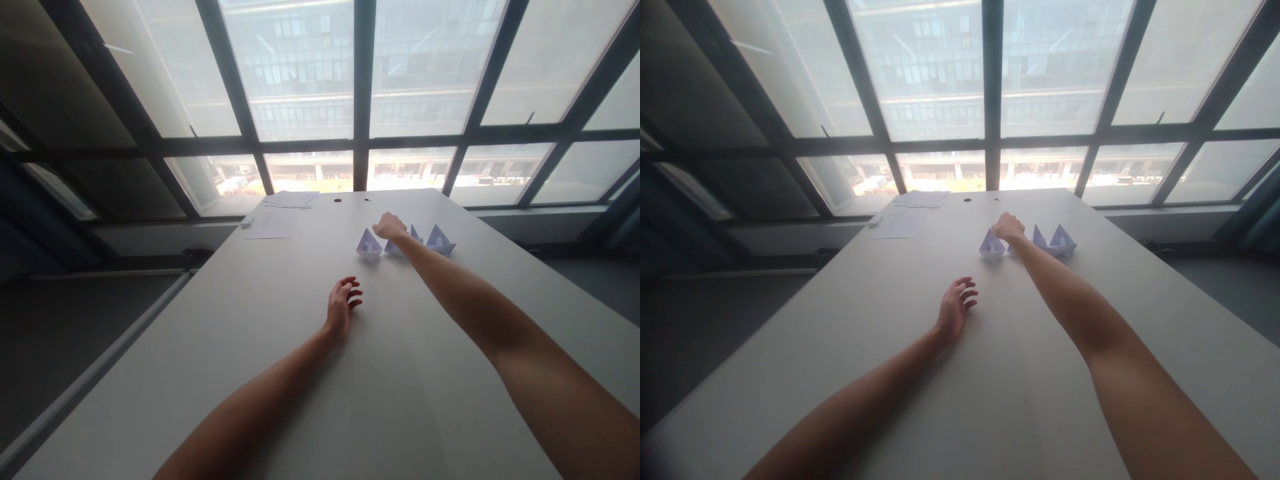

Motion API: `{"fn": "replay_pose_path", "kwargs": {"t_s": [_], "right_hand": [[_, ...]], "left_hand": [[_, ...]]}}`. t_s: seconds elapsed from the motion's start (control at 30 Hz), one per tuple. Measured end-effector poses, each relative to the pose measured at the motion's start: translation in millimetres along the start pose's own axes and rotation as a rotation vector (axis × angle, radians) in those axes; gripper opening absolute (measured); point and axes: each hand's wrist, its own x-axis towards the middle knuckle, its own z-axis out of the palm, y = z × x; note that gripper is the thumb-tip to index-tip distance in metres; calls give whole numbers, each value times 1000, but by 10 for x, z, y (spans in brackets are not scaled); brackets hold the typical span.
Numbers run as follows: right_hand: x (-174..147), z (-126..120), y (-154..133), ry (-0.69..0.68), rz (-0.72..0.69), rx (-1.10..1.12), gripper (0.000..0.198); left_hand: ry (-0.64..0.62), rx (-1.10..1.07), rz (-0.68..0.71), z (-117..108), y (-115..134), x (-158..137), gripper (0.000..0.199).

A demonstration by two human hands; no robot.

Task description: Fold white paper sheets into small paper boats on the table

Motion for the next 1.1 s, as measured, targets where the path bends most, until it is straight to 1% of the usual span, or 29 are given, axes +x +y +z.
{"fn": "replay_pose_path", "kwargs": {"t_s": [0.1, 0.17, 0.2, 0.27, 0.33, 0.4, 0.47, 0.53, 0.6, 0.7, 0.8, 0.87, 1.1], "right_hand": [[-177, -225, 245, 90, -40, 38, 24], [-407, -265, 478, 173, -113, 113, 29], [-552, -241, 604, 204, -134, 149, 31], [-884, -117, 846, 231, -169, 211, 36], [-1233, 69, 1044, 210, -206, 265, 35], [-1550, 258, 1176, 188, -266, 318, 30], [-1799, 407, 1240, 194, -357, 286, 34], [-1966, 502, 1253, 167, -400, 204, 40], [-2056, 554, 1241, 109, -413, 111, 47], [-2096, 580, 1220, -35, -431, -22, 53], [-2098, 570, 1213, -167, -437, -109, 56], [-2101, 554, 1212, -194, -433, -127, 56], [-2105, 539, 1216, -189, -427, -114, 56]], "left_hand": [[22, 414, 198, -54, 14, 83, 25], [5, 680, 307, -78, 0, 118, 29], [-26, 813, 348, -82, -14, 122, 32], [-109, 1076, 404, -72, -51, 104, 39], [-195, 1303, 437, -43, -84, 58, 46], [-258, 1468, 459, -9, -100, 1, 50], [-307, 1578, 478, 17, -97, -52, 53], [-352, 1652, 487, 31, -83, -92, 56], [-398, 1698, 487, 35, -69, -116, 59], [-469, 1706, 444, 29, -61, -125, 60], [-497, 1672, 407, 20, -67, -117, 58], [-495, 1656, 405, 16, -73, -111, 58], [-489, 1627, 405, 10, -89, -103, 57]]}}
